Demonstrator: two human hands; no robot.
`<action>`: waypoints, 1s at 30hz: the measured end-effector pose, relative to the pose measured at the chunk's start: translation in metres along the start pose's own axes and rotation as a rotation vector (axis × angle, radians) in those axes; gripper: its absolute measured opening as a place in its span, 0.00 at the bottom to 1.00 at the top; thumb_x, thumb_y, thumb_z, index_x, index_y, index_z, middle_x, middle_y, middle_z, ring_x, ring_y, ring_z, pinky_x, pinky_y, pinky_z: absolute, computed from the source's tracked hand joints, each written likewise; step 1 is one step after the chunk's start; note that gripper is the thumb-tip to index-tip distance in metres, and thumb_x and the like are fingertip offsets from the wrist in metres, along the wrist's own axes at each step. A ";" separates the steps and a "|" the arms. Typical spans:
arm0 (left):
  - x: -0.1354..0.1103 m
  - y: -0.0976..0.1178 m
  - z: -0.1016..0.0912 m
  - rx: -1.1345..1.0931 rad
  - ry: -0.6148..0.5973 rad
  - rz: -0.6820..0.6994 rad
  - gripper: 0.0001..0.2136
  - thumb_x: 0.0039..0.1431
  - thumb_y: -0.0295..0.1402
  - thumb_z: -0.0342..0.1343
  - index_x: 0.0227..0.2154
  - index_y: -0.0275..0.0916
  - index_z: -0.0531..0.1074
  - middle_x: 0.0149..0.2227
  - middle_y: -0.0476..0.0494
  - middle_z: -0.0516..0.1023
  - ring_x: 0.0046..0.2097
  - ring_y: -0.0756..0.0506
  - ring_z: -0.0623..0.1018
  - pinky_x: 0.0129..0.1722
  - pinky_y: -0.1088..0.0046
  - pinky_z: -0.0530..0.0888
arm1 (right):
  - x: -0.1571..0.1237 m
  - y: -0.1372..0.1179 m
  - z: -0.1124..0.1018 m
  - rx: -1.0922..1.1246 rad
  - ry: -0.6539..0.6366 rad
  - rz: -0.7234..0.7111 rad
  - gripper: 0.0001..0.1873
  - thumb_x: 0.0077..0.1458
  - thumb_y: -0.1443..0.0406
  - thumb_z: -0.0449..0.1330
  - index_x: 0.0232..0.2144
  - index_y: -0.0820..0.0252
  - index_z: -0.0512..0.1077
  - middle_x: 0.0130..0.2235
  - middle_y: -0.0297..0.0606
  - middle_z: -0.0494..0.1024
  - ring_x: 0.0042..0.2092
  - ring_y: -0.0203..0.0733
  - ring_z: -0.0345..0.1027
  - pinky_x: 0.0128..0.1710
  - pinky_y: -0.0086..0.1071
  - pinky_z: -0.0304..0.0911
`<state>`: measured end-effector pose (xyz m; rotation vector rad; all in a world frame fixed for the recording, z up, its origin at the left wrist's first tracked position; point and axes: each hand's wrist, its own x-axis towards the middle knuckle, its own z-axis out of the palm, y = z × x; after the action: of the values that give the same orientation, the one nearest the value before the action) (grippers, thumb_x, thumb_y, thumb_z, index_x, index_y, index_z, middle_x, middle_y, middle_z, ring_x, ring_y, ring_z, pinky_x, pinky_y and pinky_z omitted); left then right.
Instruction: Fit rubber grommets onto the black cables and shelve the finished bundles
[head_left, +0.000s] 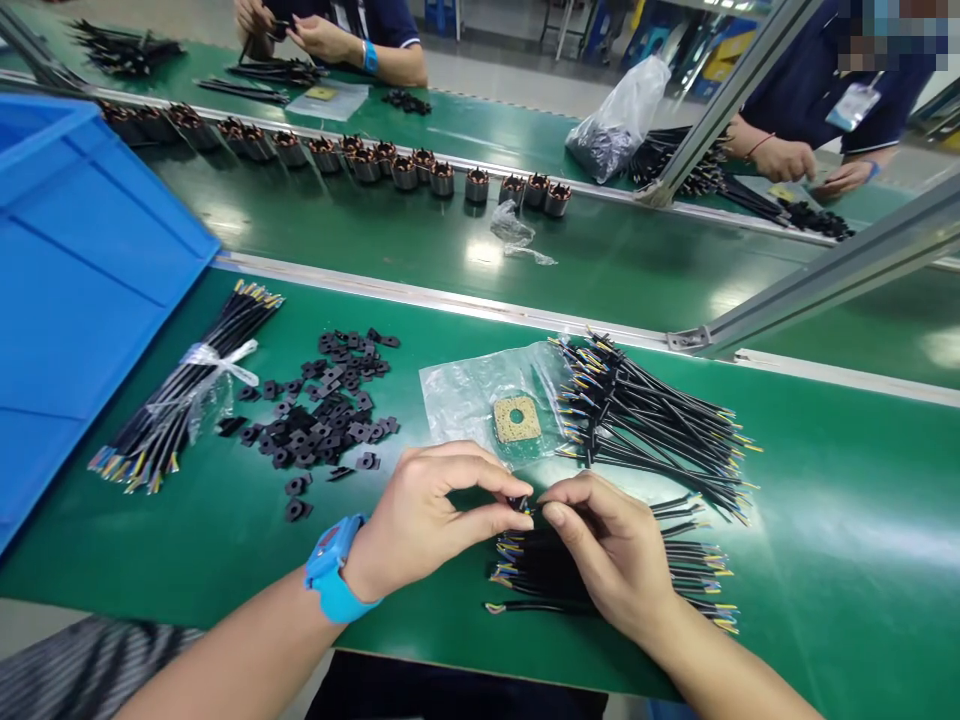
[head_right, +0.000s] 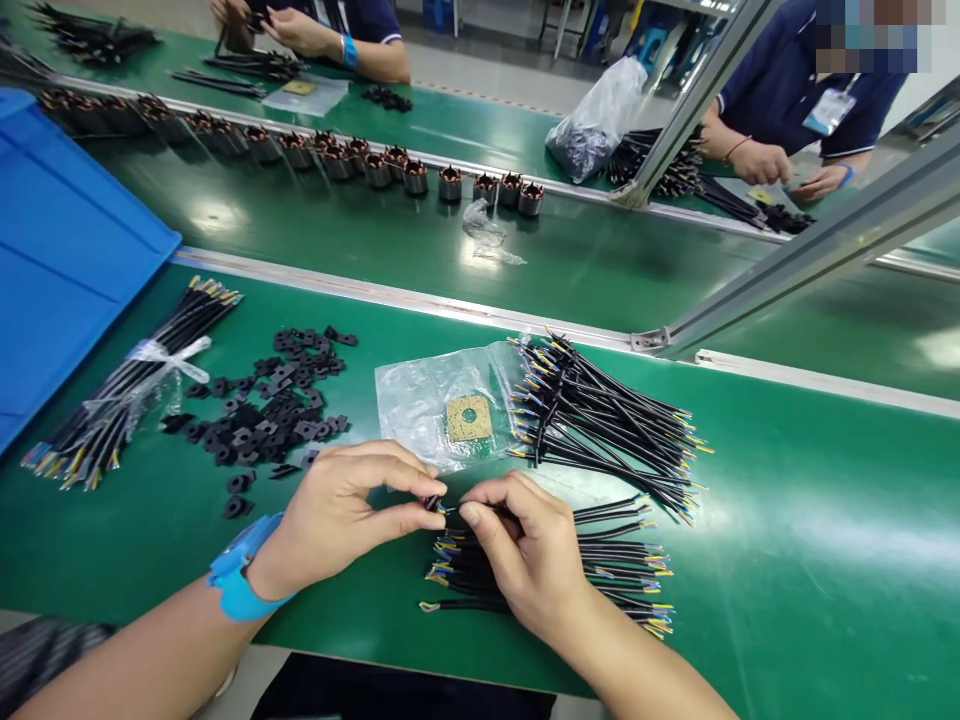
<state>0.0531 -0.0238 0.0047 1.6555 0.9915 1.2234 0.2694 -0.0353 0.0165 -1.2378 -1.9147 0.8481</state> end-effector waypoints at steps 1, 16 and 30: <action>0.000 0.000 0.000 0.008 0.003 0.011 0.09 0.51 0.29 0.74 0.36 0.38 0.84 0.33 0.46 0.86 0.35 0.49 0.85 0.36 0.80 0.81 | 0.000 -0.001 0.001 0.048 -0.025 0.064 0.10 0.66 0.62 0.60 0.32 0.58 0.75 0.25 0.31 0.75 0.26 0.33 0.68 0.26 0.26 0.64; 0.000 0.000 0.004 -0.058 -0.109 -0.170 0.06 0.51 0.30 0.74 0.33 0.39 0.84 0.31 0.49 0.85 0.33 0.51 0.83 0.34 0.80 0.78 | -0.004 -0.002 0.007 -0.266 0.115 -0.243 0.05 0.65 0.68 0.61 0.34 0.57 0.73 0.26 0.32 0.80 0.24 0.33 0.72 0.26 0.24 0.66; -0.004 -0.003 0.011 -0.024 -0.049 -0.123 0.06 0.53 0.33 0.72 0.33 0.39 0.84 0.30 0.46 0.85 0.33 0.48 0.84 0.34 0.77 0.79 | -0.005 -0.003 0.014 -0.110 0.058 -0.166 0.08 0.66 0.69 0.58 0.32 0.56 0.72 0.25 0.31 0.78 0.23 0.33 0.70 0.25 0.25 0.66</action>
<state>0.0623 -0.0286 -0.0016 1.5746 1.0287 1.1049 0.2580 -0.0436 0.0104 -1.1357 -2.0077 0.6224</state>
